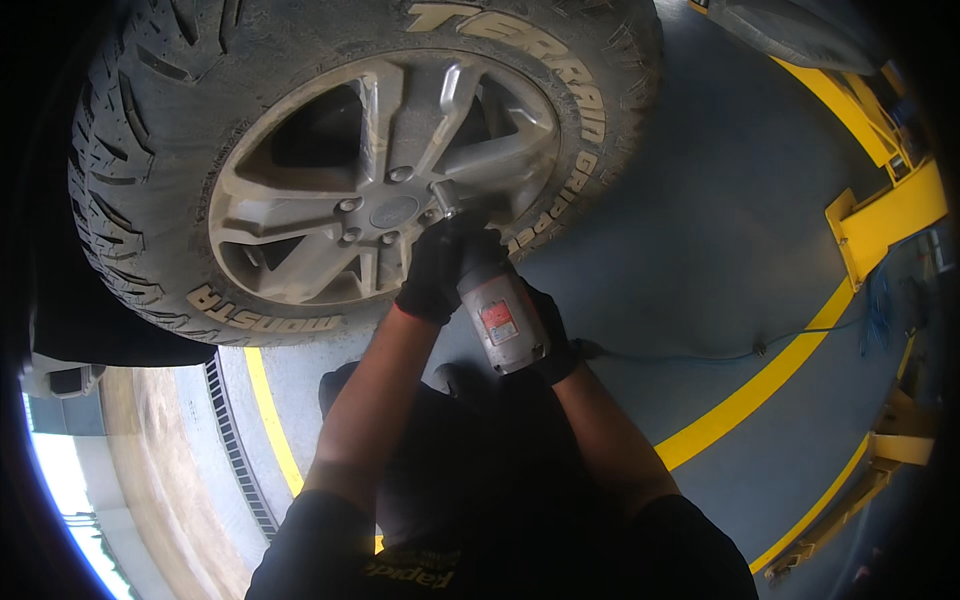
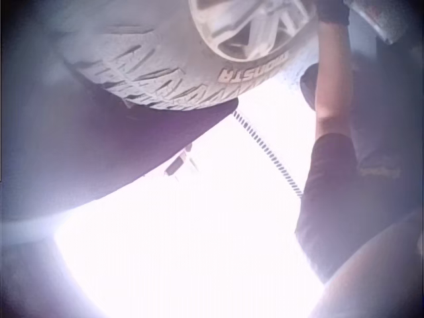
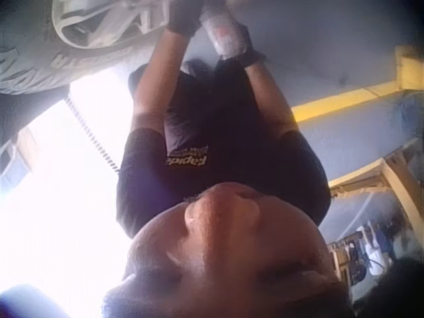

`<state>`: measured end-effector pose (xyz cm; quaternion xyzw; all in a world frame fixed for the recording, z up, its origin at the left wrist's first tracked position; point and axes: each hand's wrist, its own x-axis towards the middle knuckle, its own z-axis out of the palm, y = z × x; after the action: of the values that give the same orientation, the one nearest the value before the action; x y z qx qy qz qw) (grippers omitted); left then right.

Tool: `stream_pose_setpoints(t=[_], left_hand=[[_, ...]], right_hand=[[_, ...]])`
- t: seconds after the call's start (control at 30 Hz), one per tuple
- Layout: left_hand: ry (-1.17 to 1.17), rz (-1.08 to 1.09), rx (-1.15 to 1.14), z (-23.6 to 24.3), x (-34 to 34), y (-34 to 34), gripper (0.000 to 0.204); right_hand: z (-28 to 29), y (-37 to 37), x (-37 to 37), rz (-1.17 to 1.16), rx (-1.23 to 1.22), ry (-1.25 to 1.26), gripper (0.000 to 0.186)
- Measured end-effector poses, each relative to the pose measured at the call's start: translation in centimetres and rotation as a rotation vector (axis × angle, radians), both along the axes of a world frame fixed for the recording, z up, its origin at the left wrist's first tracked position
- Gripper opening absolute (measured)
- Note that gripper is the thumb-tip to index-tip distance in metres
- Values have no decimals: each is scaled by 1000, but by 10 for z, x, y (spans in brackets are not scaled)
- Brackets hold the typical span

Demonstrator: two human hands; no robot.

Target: The person removes lug nuts from a vehicle's wheels using a pneumatic impact wrench. They work on multiple wheels, detaching the nuts and placing them on the vehicle's running board.

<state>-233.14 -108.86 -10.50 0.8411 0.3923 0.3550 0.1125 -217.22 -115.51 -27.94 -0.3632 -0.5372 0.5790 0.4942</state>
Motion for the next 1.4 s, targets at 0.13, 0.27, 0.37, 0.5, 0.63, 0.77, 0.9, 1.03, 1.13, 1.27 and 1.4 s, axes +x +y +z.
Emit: stream_pose_setpoints(t=[0.13, 0.27, 0.37, 0.5, 0.63, 0.77, 0.9, 1.03, 1.13, 1.27, 1.4], left_hand=[[13, 2, 80, 3, 4, -7, 26], [-64, 128, 143, -12, -2, 13, 23], [-304, 199, -158, -23, 4, 17, 19], [-481, 189, -277, -37, 3, -20, 17], [-596, 264, -621, -28, -5, -45, 18], [-420, 255, -194, -30, -29, -29, 26], [-840, 68, -666, -16, -36, -32, 46], [-237, -61, 10, -23, -51, -29, 40], [-258, -85, -332, -37, -63, -25, 31], [-55, 74, -365, -46, -70, -24, 25], [23, 72, 207, -54, -104, -5, 22]], right_hand=[[36, -14, 15, 93, -669, 638, 30], [66, -20, 26, 383, -754, 1013, 33], [66, -45, 42, 763, -1055, 1729, 37], [66, -83, 75, 765, -1312, 1896, 36], [79, -97, 95, 769, -1144, 1685, 48], [73, -101, 93, 704, -1243, 1752, 61], [92, -95, 80, 698, -1251, 1765, 73], [98, -91, 76, 703, -1237, 1694, 66], [104, -90, 77, 703, -1247, 1568, 56], [98, -98, 81, 547, -1054, 1312, 42], [104, -101, 78, 649, -1274, 1608, 33]])
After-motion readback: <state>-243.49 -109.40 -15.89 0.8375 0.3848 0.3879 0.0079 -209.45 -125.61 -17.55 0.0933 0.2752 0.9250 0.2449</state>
